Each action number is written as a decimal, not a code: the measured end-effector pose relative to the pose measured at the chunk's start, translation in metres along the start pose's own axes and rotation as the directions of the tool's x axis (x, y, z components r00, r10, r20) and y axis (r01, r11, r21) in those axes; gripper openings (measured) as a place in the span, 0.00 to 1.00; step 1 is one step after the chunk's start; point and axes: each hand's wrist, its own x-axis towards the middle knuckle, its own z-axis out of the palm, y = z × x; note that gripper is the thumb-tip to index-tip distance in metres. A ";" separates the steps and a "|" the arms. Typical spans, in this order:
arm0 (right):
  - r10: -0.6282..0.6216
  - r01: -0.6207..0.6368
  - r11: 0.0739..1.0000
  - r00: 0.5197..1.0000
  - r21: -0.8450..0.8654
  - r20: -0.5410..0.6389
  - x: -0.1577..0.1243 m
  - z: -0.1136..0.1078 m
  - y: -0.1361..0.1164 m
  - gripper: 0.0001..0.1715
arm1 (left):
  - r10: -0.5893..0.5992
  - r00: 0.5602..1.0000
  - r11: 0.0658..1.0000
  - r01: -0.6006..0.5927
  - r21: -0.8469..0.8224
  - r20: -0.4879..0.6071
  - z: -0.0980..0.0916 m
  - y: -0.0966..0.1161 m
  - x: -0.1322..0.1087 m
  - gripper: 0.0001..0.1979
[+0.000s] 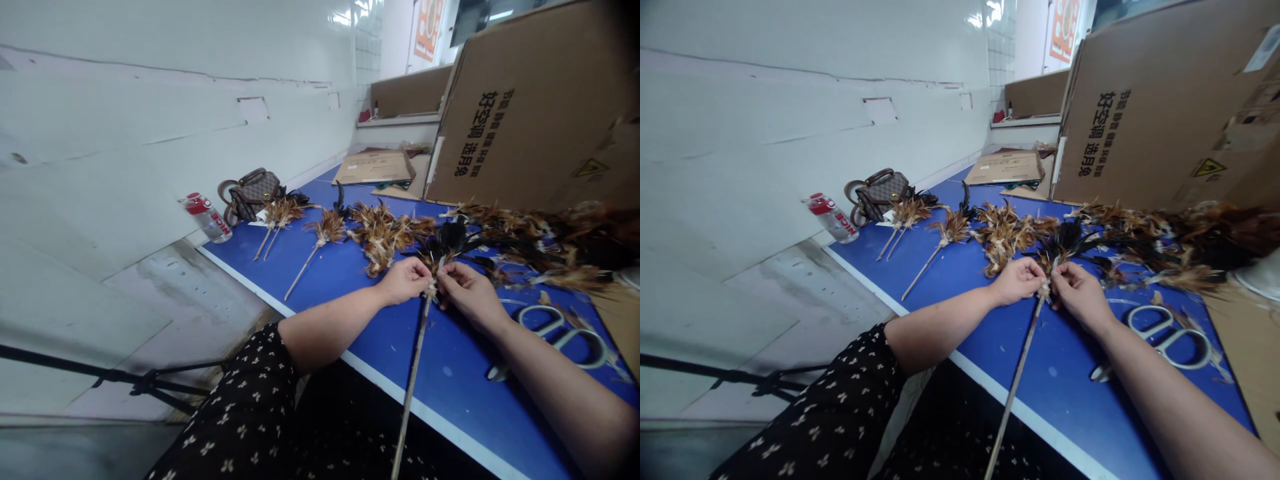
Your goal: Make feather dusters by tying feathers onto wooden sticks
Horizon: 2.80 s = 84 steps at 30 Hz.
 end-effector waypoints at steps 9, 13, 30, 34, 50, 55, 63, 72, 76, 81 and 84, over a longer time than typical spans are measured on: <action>0.000 0.000 1.000 1.000 0.013 0.010 0.000 0.002 0.002 0.29 | 0.001 0.997 0.996 0.006 -0.090 0.074 0.002 0.008 -0.003 0.25; -0.023 0.023 0.999 1.000 0.039 0.001 -0.002 0.002 0.000 0.28 | -0.004 0.995 0.991 0.018 -0.132 0.102 0.002 0.010 -0.005 0.25; -0.094 0.091 0.995 0.993 0.039 0.070 -0.003 0.001 -0.001 0.25 | -0.096 0.985 0.995 0.096 0.002 0.145 -0.001 0.010 -0.005 0.14; -0.115 0.110 0.991 0.991 0.079 0.068 -0.003 -0.002 0.002 0.24 | -0.086 0.989 0.996 0.086 0.008 0.120 0.000 0.010 -0.005 0.14; -0.190 0.197 0.973 0.979 -0.120 0.068 -0.001 -0.007 0.006 0.22 | -0.070 0.995 0.993 0.076 -0.095 0.067 -0.001 0.002 0.003 0.12; -0.409 0.395 0.847 0.912 -0.355 0.038 -0.004 -0.005 0.011 0.14 | -0.102 0.992 0.995 0.103 -0.012 0.069 -0.001 0.005 0.002 0.11; -0.637 0.655 0.567 0.733 -0.500 0.239 0.000 -0.012 0.012 0.14 | -0.114 0.993 0.993 0.113 0.019 0.022 0.000 0.006 0.003 0.09; -0.584 0.612 0.567 0.771 -0.551 0.255 0.002 -0.011 0.021 0.14 | -0.111 0.994 0.994 0.111 -0.020 -0.010 0.000 0.002 0.004 0.07; -0.538 0.563 0.638 0.814 -0.525 0.220 0.000 -0.008 0.020 0.14 | -0.117 0.992 0.993 0.117 -0.004 -0.040 0.001 0.005 0.001 0.11; -0.414 0.453 0.765 0.890 -0.457 0.190 -0.002 -0.007 0.018 0.15 | -0.025 0.995 0.996 0.033 0.080 -0.095 -0.001 0.006 -0.003 0.14; -0.323 0.372 0.838 0.928 -0.400 0.186 -0.001 -0.007 0.014 0.19 | 0.103 0.994 0.973 -0.093 0.212 -0.039 -0.002 0.008 -0.007 0.09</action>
